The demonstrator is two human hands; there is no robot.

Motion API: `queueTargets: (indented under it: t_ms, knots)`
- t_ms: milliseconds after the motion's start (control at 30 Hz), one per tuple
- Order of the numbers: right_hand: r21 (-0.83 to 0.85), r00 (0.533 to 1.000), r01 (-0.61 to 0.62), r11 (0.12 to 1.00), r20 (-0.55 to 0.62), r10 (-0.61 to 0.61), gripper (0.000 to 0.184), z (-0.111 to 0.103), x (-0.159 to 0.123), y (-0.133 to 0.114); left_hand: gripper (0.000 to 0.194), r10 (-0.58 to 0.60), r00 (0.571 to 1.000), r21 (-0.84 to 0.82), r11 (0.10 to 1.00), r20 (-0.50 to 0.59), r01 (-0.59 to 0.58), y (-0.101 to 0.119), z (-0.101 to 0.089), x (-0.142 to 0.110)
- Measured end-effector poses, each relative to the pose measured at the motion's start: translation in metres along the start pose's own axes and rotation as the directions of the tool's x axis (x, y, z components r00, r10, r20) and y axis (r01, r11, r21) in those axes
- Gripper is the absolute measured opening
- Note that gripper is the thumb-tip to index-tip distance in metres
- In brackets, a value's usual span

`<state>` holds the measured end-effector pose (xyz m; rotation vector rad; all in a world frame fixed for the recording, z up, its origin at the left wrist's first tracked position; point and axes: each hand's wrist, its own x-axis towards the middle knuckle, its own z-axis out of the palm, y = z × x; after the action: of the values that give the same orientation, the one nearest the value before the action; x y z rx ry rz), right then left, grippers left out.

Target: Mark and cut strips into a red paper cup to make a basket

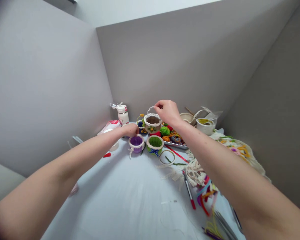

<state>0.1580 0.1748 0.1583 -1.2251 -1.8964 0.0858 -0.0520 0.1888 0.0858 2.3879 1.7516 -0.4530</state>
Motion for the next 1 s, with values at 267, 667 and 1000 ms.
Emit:
queueTargets:
  t_ms: [267,667,1000]
  knots:
    - [-0.022,0.999,-0.024,0.999,-0.021,0.023,0.017,-0.011,-0.005,0.012,0.036,-0.129,0.989,0.024,0.991,-0.077,0.131,-0.008,0.000,0.017]
    - [-0.014,0.999,-0.042,0.999,-0.022,0.042,0.017,-0.017,-0.015,0.022,0.035,-0.079,0.983,0.007,0.997,-0.168,0.081,-0.011,0.009,0.018]
    - [-0.032,0.997,-0.070,0.997,-0.023,0.069,0.018,-0.023,-0.020,0.029,0.035,-0.120,0.974,-0.060,0.992,-0.192,0.110,-0.008,0.010,0.037]
